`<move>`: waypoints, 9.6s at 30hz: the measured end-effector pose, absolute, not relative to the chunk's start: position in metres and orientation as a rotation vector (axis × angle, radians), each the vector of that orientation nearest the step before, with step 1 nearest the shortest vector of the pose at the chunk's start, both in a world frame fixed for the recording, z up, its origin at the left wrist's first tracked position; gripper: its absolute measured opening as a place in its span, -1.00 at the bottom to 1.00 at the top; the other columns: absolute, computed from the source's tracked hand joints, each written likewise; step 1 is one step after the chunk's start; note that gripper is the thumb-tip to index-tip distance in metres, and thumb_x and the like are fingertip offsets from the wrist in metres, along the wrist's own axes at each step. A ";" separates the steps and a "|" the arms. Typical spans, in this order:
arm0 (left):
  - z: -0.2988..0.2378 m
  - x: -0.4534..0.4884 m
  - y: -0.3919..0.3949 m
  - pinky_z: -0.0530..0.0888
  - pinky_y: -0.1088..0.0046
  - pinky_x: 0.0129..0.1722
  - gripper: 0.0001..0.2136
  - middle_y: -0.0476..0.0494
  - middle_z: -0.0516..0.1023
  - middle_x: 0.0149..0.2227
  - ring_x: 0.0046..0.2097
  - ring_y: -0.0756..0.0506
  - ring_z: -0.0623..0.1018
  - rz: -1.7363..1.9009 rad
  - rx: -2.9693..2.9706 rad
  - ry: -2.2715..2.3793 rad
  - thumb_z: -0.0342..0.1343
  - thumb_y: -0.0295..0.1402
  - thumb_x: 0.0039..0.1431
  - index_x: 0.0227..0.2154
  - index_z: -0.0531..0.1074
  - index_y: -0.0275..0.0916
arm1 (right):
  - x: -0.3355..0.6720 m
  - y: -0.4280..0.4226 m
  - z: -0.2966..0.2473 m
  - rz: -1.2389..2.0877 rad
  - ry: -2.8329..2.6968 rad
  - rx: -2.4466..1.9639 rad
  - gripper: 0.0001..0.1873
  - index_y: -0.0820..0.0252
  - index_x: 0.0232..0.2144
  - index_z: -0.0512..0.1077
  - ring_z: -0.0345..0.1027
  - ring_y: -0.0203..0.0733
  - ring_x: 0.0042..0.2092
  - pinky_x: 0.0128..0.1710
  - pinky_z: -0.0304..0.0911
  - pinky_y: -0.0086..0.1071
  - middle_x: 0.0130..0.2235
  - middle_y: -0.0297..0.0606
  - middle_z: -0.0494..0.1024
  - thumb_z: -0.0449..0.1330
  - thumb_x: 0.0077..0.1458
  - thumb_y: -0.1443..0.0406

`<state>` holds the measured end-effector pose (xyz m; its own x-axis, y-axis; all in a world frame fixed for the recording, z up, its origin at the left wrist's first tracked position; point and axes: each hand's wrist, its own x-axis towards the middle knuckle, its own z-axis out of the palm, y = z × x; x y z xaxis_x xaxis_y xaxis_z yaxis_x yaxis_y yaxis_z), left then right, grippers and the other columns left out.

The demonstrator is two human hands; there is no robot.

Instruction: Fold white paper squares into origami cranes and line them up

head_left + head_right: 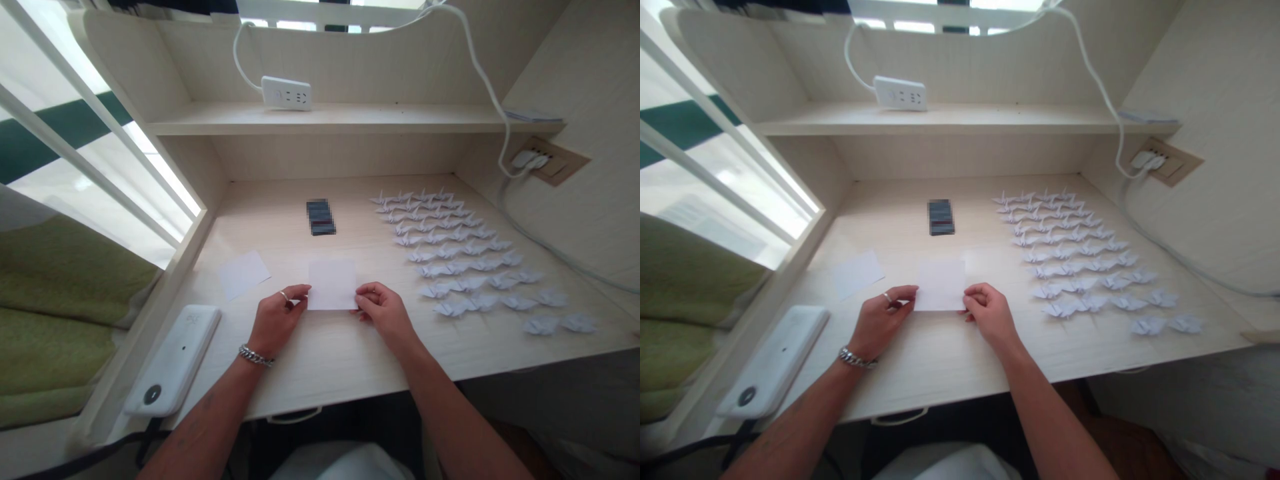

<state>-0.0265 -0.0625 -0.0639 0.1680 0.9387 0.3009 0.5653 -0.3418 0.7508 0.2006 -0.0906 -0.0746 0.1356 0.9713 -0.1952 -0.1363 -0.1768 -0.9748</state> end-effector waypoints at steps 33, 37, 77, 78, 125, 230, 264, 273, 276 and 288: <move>-0.059 -0.031 -0.072 0.48 0.35 -0.20 -0.84 -0.11 0.56 -0.33 -0.24 -0.10 0.53 0.645 2.404 1.223 0.13 -0.46 0.13 -0.32 0.60 -0.13 | 0.211 -0.113 -0.073 0.413 -1.893 -1.586 -0.66 0.11 -0.29 0.62 0.42 -0.13 -0.23 -0.17 0.34 -0.28 -0.31 -0.23 0.56 0.15 0.01 0.55; -0.056 -0.031 -0.076 0.46 0.32 -0.18 -0.85 -0.15 0.51 -0.31 -0.22 -0.12 0.49 0.585 2.415 1.204 0.12 -0.41 0.16 -0.30 0.60 -0.14 | 0.215 -0.116 -0.074 0.420 -1.933 -1.594 -0.72 0.12 -0.28 0.61 0.39 -0.14 -0.23 -0.17 0.32 -0.30 -0.30 -0.22 0.53 0.18 0.05 0.51; -0.036 -0.001 -0.068 0.35 0.41 -0.37 -0.73 -0.05 0.57 -0.45 -0.40 -0.08 0.51 0.491 1.984 1.580 -0.02 -0.15 0.20 -0.42 0.46 -0.20 | 0.208 -0.089 -0.053 0.812 -1.666 -1.796 -0.82 0.09 -0.35 0.53 0.44 -0.19 -0.33 -0.33 0.26 -0.37 -0.36 -0.30 0.60 0.14 0.10 0.20; -0.036 0.002 -0.068 0.36 0.41 -0.35 -0.75 -0.06 0.58 -0.43 -0.38 -0.09 0.53 0.501 1.929 1.623 -0.01 -0.15 0.19 -0.41 0.45 -0.20 | 0.207 -0.088 -0.054 0.795 -1.650 -1.818 -0.83 0.09 -0.34 0.53 0.44 -0.18 -0.33 -0.33 0.26 -0.37 -0.36 -0.30 0.60 0.15 0.10 0.20; -0.046 0.010 -0.054 0.38 0.34 -0.34 -0.73 0.07 0.64 -0.42 -0.31 -0.18 0.61 0.204 1.666 1.994 0.07 -0.05 0.08 -0.23 0.35 -0.07 | 0.201 -0.065 -0.053 0.791 -1.500 -2.143 -0.80 0.07 -0.53 0.40 0.42 -0.16 -0.44 -0.45 0.16 -0.36 -0.52 -0.36 0.56 0.26 -0.03 0.12; -0.040 0.013 -0.055 0.39 0.35 -0.33 -0.77 0.05 0.65 -0.43 -0.30 -0.17 0.62 0.215 1.665 1.994 0.03 -0.07 0.13 -0.33 0.40 -0.09 | 0.202 -0.064 -0.046 0.870 -1.519 -2.185 -0.79 0.09 -0.54 0.41 0.41 -0.19 -0.45 -0.45 0.12 -0.37 -0.54 -0.39 0.55 0.21 0.00 0.11; -0.046 0.015 -0.065 0.34 0.37 -0.28 -0.75 -0.08 0.53 -0.32 -0.23 -0.14 0.49 0.297 1.992 1.951 -0.03 -0.16 0.23 -0.29 0.51 -0.12 | 0.192 -0.072 -0.049 0.529 -1.659 -2.254 -0.87 0.04 -0.39 0.43 0.32 -0.21 -0.42 -0.45 -0.04 -0.39 -0.46 -0.40 0.51 0.22 0.03 0.14; -0.049 0.016 -0.066 0.30 0.37 -0.36 -0.72 -0.04 0.46 -0.35 -0.26 -0.13 0.48 0.319 1.985 1.992 0.06 -0.03 0.13 -0.29 0.48 -0.10 | 0.192 -0.076 -0.053 0.376 -1.740 -2.123 -0.92 0.05 -0.42 0.47 0.32 -0.19 -0.33 -0.45 0.01 -0.38 -0.34 -0.33 0.49 0.23 0.08 0.21; -0.050 0.016 -0.067 0.31 0.36 -0.35 -0.73 -0.05 0.46 -0.34 -0.24 -0.14 0.48 0.330 2.000 1.973 0.05 -0.04 0.15 -0.29 0.47 -0.12 | 0.188 -0.079 -0.057 0.231 -1.873 -1.945 -0.91 0.08 -0.38 0.50 0.31 -0.14 -0.25 -0.37 0.14 -0.35 -0.30 -0.27 0.50 0.19 0.12 0.34; -0.060 -0.009 -0.078 0.45 0.30 -0.16 -0.77 -0.13 0.46 -0.24 -0.21 -0.13 0.49 0.595 2.107 1.691 0.12 -0.24 0.18 -0.16 0.44 -0.23 | 0.162 -0.121 -0.075 0.086 -2.291 -1.508 -0.61 0.37 0.07 0.40 0.21 0.04 0.07 0.10 0.25 -0.16 0.11 0.06 0.40 0.06 0.23 0.32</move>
<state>-0.0088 -0.0778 -0.0596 0.1894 0.9776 0.0922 0.8198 -0.2092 0.5331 0.1622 -0.1214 -0.0747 -0.3417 0.8940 0.2900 0.8699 0.4176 -0.2625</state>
